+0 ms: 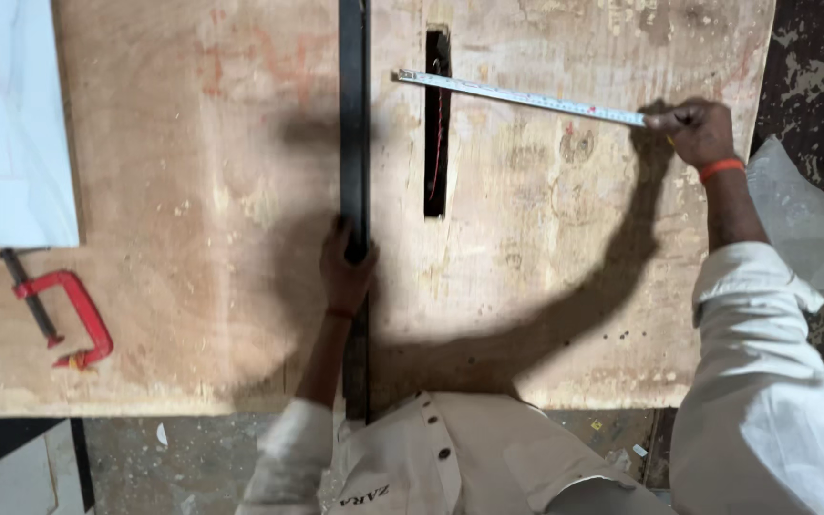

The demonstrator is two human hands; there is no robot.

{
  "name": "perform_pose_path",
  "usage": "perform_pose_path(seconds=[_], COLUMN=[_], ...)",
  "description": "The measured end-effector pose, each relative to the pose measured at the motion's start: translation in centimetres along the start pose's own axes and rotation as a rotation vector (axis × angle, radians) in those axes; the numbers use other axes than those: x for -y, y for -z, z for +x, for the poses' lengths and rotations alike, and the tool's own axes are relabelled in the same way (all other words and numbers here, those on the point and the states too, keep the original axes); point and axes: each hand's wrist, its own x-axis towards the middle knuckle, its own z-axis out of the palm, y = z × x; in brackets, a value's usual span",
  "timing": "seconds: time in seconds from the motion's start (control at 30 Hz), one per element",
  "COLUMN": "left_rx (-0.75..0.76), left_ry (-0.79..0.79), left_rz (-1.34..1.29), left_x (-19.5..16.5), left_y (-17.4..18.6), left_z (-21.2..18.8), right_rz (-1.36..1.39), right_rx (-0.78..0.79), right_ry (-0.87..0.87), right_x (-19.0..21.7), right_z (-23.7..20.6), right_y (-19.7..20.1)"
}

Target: The person measures decorative white marble-patterned panels with a tape measure, marks lines on them with a pencil, and positions a straight guide rail along a table saw top, tightening a red clamp to secure it. They also stack and move panels on the workbench while taking repeated measurements.

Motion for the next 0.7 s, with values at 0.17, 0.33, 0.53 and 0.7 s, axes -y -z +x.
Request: perform_pose_path(seconds=[0.17, 0.33, 0.53, 0.7], left_rx=[-0.091, -0.092, -0.043, -0.063], left_ry=[-0.153, -0.038, 0.004, -0.016], left_rz=[0.204, 0.640, 0.811, 0.880], left_x=[-2.7, -6.3, -7.4, -7.4], left_y=[-4.5, -7.4, -7.3, -7.4], left_z=[18.6, 26.9, 27.4, 27.9], right_rz=[-0.208, -0.149, -0.190, -0.092], right_rx=[0.043, 0.078, 0.117, 0.134], right_ry=[0.074, 0.237, 0.227, 0.218], right_x=[0.5, 0.1, -1.4, -1.9], right_z=[7.4, 9.6, 9.6, 9.7], right_y=[-2.5, -4.1, -3.9, -4.0])
